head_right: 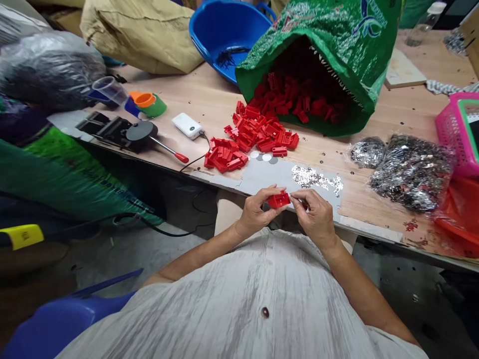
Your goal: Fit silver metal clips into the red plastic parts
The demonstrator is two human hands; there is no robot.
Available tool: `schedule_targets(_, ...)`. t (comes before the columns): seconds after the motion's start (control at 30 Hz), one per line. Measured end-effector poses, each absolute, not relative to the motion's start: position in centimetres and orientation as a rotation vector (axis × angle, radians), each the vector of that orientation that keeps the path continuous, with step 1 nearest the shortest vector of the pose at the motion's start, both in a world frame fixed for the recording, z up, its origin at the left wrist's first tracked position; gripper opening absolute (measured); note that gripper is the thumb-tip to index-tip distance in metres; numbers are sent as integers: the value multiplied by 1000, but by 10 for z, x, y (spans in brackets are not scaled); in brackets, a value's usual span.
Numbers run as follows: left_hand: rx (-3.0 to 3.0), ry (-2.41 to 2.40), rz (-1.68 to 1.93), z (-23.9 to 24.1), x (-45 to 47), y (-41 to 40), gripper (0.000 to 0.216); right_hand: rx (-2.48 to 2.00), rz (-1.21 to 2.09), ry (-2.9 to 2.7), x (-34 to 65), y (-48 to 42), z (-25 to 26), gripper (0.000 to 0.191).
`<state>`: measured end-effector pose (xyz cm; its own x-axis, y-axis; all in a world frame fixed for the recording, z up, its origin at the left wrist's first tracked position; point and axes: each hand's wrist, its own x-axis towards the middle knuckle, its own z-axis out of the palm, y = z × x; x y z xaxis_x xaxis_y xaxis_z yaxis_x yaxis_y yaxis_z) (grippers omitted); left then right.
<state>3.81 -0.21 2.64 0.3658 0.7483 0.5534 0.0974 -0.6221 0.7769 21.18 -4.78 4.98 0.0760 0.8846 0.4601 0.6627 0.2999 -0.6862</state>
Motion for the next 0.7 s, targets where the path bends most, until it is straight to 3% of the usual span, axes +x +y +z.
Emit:
schedule_targets(0.47, 2012, 611, 1391, 18, 43, -9, 40, -1376, 151, -1753, 214, -54, 44, 9)
schedule_targets(0.7, 1930, 656, 1327, 18, 40, -14, 32, -1400, 278, -1803, 213, -64, 46, 10)
